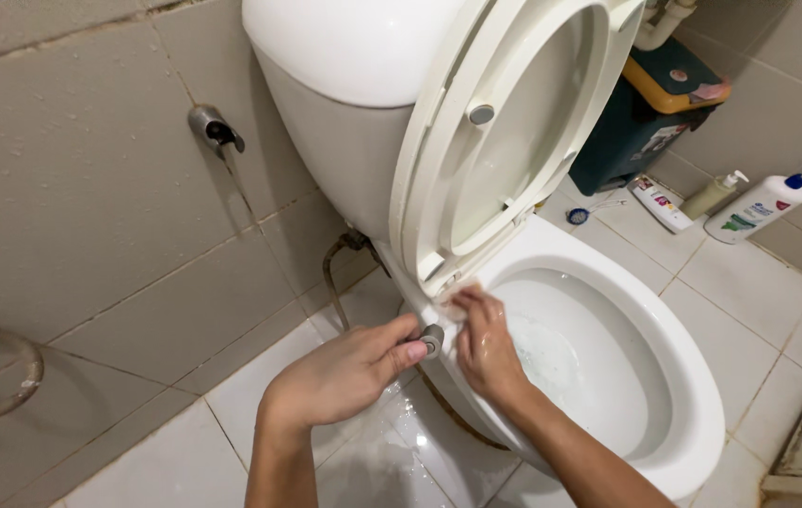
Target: The person cleans a toilet using a handheld bidet sprayer and a toilet brush. They rinse the toilet seat, lid, and bowl with water, then scrub the interior of the bowl with the brush while continuing to spray water.
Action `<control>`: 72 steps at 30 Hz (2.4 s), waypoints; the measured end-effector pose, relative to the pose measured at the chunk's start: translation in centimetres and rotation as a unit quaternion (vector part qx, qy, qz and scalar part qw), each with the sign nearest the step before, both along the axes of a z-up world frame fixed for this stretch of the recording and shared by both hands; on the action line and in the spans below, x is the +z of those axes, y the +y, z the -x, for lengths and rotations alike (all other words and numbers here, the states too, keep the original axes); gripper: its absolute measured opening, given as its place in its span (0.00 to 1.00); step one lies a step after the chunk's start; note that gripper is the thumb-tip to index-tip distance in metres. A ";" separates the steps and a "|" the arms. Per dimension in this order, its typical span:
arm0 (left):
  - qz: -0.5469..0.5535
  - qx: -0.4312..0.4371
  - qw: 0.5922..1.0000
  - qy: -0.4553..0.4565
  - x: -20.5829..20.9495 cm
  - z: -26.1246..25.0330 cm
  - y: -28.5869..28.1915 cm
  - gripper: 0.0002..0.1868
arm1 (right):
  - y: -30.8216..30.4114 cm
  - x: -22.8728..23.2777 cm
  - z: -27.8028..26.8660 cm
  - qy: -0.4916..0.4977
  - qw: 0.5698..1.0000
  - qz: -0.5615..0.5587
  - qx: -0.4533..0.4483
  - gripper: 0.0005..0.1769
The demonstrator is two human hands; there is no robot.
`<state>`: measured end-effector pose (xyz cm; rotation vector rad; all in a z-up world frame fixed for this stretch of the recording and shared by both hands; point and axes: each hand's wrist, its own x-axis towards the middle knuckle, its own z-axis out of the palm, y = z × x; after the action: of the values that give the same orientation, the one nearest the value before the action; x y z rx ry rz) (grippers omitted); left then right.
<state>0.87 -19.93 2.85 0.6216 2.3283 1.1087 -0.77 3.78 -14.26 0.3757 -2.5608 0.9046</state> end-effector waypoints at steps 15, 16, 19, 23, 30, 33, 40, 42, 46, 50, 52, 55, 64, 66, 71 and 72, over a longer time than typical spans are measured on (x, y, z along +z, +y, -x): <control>-0.027 -0.026 0.999 0.006 -0.4 0.0 1.8 0.20 | -4.9 0.8 0.5 -0.020 0.990 -0.030 -0.135 0.30; -0.012 -0.026 1.000 -0.002 -0.4 0.1 1.9 0.20 | -5.1 0.8 0.7 -0.027 0.986 -0.007 -0.165 0.27; 0.015 -0.020 0.999 -0.022 -0.3 0.0 1.5 0.21 | -5.7 0.9 0.9 -0.042 0.969 0.036 -0.240 0.20; 0.006 -0.016 0.999 -0.033 -0.2 0.3 1.5 0.20 | -4.7 1.5 1.7 -0.056 0.977 -0.035 -0.205 0.27; 0.018 -0.001 0.999 0.038 -1.4 0.9 2.8 0.21 | -3.5 0.0 1.1 -0.028 0.974 -0.042 -0.219 0.24; -0.094 -0.033 0.988 0.120 -1.5 1.2 3.6 0.21 | -2.3 -0.2 1.0 0.041 0.988 -0.092 -0.118 0.23; 0.046 -0.013 0.999 0.011 -0.6 0.8 5.0 0.21 | -0.2 2.7 3.1 0.027 0.980 -0.011 -0.197 0.23; 0.044 -0.030 0.998 0.033 -0.5 0.8 5.2 0.21 | -1.1 2.8 1.9 -0.020 0.989 -0.020 -0.146 0.30; 0.015 -0.031 0.998 0.059 -0.4 1.1 5.6 0.21 | -2.4 1.3 0.6 -0.166 0.972 0.103 -0.132 0.21; 0.027 -0.040 0.998 0.047 -0.5 1.5 5.9 0.21 | 1.5 -0.2 8.4 0.042 0.954 -0.007 -0.298 0.20; 0.014 -0.046 0.998 0.043 -0.5 1.5 6.1 0.21 | 3.7 -1.2 11.9 0.141 0.931 -0.067 -0.331 0.23; 0.012 -0.053 0.998 0.016 0.1 1.8 6.3 0.20 | 4.0 -3.4 12.7 0.027 0.947 -0.070 -0.313 0.25; 0.002 -0.018 0.999 0.031 0.8 3.0 8.8 0.19 | 8.6 -2.5 15.6 0.026 0.950 -0.116 -0.289 0.16; -0.005 -0.017 0.999 0.030 0.8 3.2 9.6 0.19 | 8.5 -2.3 15.3 0.023 0.949 -0.115 -0.293 0.23; -0.054 -0.024 0.998 0.030 0.4 3.7 10.2 0.24 | 6.5 -2.2 11.6 -0.024 0.956 -0.164 -0.240 0.32; -0.050 -0.029 0.998 0.030 0.3 3.9 10.4 0.29 | 6.8 -1.9 11.5 -0.026 0.949 -0.191 -0.250 0.33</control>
<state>-2.99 -9.48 3.11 0.7650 2.3014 1.2000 -12.22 10.63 -16.18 -0.2000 -2.6798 0.2374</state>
